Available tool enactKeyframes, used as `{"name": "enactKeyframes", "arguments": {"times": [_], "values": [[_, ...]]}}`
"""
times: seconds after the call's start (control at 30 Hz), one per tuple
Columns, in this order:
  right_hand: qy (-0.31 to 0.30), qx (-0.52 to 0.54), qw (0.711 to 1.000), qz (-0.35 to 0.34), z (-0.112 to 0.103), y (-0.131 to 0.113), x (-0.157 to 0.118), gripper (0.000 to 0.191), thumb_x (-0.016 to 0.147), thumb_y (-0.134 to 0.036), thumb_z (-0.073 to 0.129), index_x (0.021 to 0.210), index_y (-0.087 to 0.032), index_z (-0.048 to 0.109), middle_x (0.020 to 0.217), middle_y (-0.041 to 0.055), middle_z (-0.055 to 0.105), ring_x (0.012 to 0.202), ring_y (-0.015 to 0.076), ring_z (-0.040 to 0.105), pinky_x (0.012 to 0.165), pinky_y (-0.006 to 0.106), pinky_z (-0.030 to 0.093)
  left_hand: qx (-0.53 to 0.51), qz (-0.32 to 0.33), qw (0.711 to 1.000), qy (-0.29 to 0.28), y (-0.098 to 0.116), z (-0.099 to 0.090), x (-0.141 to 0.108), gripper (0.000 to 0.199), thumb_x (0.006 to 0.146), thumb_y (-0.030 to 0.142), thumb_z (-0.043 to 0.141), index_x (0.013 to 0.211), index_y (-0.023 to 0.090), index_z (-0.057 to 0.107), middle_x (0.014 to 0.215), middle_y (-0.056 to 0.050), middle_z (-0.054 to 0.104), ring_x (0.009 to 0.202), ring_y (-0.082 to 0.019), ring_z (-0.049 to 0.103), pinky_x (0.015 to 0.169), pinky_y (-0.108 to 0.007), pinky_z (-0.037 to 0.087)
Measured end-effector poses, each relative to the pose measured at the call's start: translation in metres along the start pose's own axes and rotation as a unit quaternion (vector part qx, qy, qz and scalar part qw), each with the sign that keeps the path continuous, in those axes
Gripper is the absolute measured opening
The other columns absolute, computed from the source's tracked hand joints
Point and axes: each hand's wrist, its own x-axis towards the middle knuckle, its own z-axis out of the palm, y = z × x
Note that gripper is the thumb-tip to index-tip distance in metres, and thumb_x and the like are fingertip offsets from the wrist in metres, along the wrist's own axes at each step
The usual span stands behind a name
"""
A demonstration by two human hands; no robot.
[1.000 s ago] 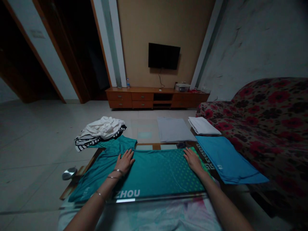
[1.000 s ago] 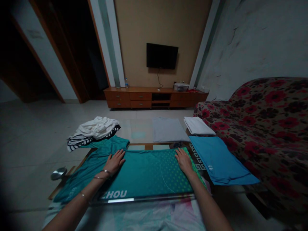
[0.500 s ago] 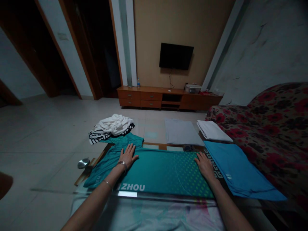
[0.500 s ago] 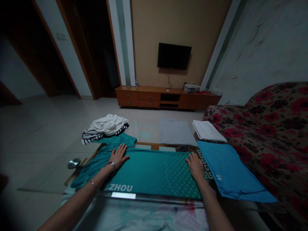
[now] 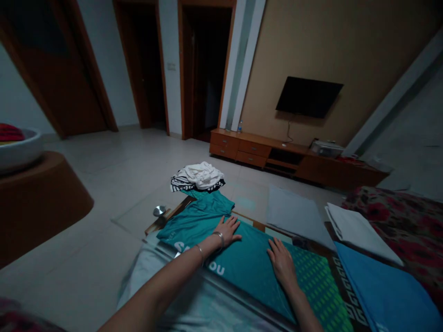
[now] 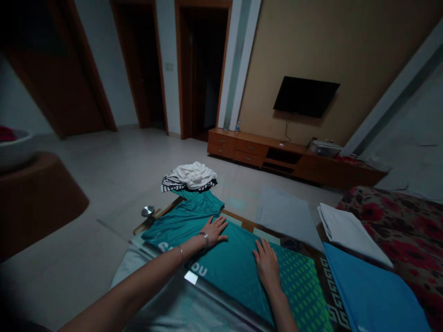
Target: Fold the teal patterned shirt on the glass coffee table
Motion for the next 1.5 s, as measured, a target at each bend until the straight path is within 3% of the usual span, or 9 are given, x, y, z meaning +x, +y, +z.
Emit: {"name": "enactKeyframes", "arguments": {"times": [0.17,0.33,0.67,0.87,1.0,1.17,1.27,1.4,1.5], "values": [[-0.018,0.008,1.000,0.000,-0.001,0.007,-0.005,0.053,0.094,-0.041,0.031,0.133,-0.011,0.052,0.145,0.0142,0.041,0.135,0.0283,0.034,0.108,0.044,0.032,-0.004,-0.004,1.000,-0.015,-0.001,-0.007,-0.010,0.070,0.088,0.064,0.031,0.146,0.024,0.028,0.155,-0.008,0.022,0.143,-0.024,0.016,0.113,-0.052,0.015],[-0.009,0.009,1.000,0.002,0.000,-0.003,-0.025,0.057,0.093,-0.046,0.031,0.133,-0.012,0.051,0.145,0.0145,0.040,0.137,0.0299,0.031,0.107,0.046,0.032,0.024,-0.030,0.999,0.023,-0.021,-0.015,-0.063,0.072,0.087,0.065,0.032,0.147,0.025,0.026,0.156,-0.008,0.018,0.144,-0.024,0.012,0.113,-0.054,0.013],[-0.011,0.009,1.000,-0.017,-0.004,-0.009,-0.039,0.054,0.092,-0.044,0.029,0.130,-0.015,0.055,0.142,0.0134,0.045,0.134,0.0295,0.038,0.104,0.046,0.036,0.088,-0.300,0.949,0.040,-0.136,-0.061,-0.173,0.059,0.093,0.050,0.033,0.143,0.018,0.035,0.152,-0.012,0.028,0.141,-0.027,0.022,0.111,-0.057,0.016],[-0.005,-0.001,1.000,-0.013,-0.011,-0.016,-0.027,0.053,0.090,-0.043,0.034,0.122,-0.010,0.060,0.132,0.0185,0.053,0.125,0.0325,0.046,0.100,0.046,0.039,0.085,-0.442,0.887,0.098,-0.149,-0.073,-0.205,0.056,0.093,0.046,0.036,0.137,0.012,0.042,0.150,-0.019,0.030,0.138,-0.033,0.025,0.103,-0.060,0.027],[0.023,0.051,0.996,-0.068,-0.034,-0.086,0.023,0.042,0.090,-0.037,0.041,0.118,-0.014,0.062,0.123,0.0167,0.059,0.117,0.0309,0.050,0.097,0.044,0.041,0.069,-0.398,0.903,0.149,-0.130,-0.070,-0.215,0.052,0.091,0.043,0.043,0.134,0.015,0.046,0.149,-0.017,0.033,0.137,-0.031,0.026,0.105,-0.054,0.028],[-0.040,0.188,0.938,-0.288,-0.048,-0.245,0.105,0.027,0.087,-0.020,0.051,0.110,-0.018,0.064,0.112,0.0111,0.063,0.107,0.0250,0.053,0.092,0.040,0.043,0.028,-0.354,0.914,0.195,-0.110,-0.054,-0.221,0.051,0.088,0.036,0.049,0.134,0.014,0.047,0.147,-0.016,0.036,0.138,-0.030,0.026,0.108,-0.052,0.025],[-0.081,0.173,0.913,-0.359,-0.041,-0.325,0.141,0.034,0.082,-0.014,0.058,0.116,-0.018,0.060,0.116,0.0095,0.061,0.111,0.0233,0.049,0.093,0.037,0.042,0.007,-0.362,0.904,0.229,-0.108,-0.043,-0.224,0.051,0.088,0.035,0.048,0.134,0.014,0.047,0.145,-0.016,0.040,0.136,-0.031,0.030,0.109,-0.052,0.024],[-0.114,0.102,0.905,-0.398,-0.025,-0.381,0.167,0.045,0.077,-0.013,0.065,0.121,-0.017,0.056,0.120,0.0106,0.057,0.114,0.0245,0.045,0.093,0.038,0.038,-0.015,-0.358,0.895,0.266,-0.111,-0.034,-0.229,0.053,0.088,0.038,0.047,0.135,0.015,0.045,0.142,-0.016,0.044,0.133,-0.030,0.035,0.111,-0.050,0.024],[-0.124,0.069,0.899,-0.415,-0.014,-0.392,0.173,0.028,0.078,-0.014,0.065,0.106,-0.019,0.062,0.114,0.0092,0.057,0.110,0.0244,0.044,0.089,0.037,0.037,-0.029,-0.355,0.890,0.285,-0.111,-0.033,-0.232,0.052,0.088,0.037,0.047,0.136,0.015,0.043,0.142,-0.015,0.044,0.134,-0.029,0.034,0.111,-0.050,0.024]]}}
